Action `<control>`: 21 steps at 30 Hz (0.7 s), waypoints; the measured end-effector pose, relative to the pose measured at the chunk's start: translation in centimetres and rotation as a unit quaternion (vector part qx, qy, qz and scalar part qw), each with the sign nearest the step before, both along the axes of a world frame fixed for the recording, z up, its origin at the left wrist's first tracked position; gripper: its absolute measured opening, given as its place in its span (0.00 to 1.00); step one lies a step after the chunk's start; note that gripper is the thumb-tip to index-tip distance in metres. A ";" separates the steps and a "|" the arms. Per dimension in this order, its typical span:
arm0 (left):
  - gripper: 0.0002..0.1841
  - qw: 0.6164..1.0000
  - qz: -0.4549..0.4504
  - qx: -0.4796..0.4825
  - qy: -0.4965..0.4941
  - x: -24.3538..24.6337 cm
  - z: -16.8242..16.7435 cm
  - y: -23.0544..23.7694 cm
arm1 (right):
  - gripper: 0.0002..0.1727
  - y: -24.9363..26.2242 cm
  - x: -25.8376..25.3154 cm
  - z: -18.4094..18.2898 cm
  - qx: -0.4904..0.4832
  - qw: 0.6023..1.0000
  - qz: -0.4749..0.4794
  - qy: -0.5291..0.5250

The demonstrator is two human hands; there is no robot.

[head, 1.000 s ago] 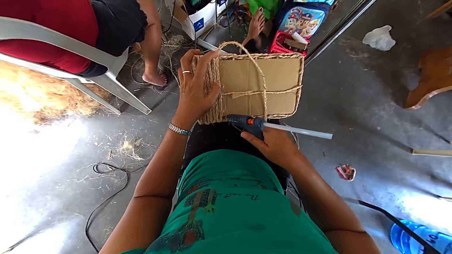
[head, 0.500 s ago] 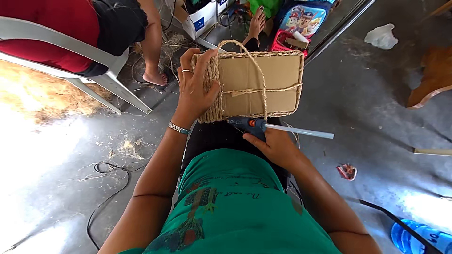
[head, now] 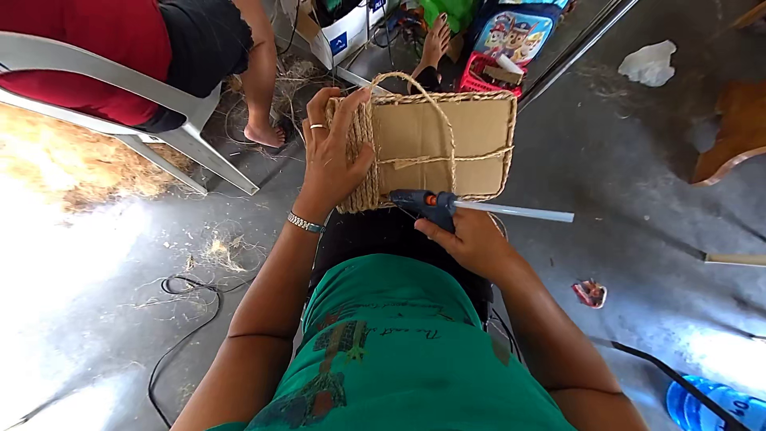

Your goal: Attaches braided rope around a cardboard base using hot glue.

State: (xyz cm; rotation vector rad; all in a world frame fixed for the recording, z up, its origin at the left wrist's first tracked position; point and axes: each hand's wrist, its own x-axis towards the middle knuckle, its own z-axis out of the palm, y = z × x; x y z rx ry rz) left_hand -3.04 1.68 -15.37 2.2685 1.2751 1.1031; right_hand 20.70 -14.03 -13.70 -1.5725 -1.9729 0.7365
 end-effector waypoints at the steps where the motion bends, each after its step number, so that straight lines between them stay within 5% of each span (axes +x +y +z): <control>1: 0.33 1.000 0.001 -0.001 0.002 -0.1 0.0 0.0 | 0.25 -0.1 0.1 -0.1 -0.006 1.000 0.004 0.003; 21: 0.33 1.000 -0.013 0.005 -0.003 0.1 -0.2 -0.5 | 0.25 1.5 0.0 0.5 0.039 0.999 -0.032 -0.003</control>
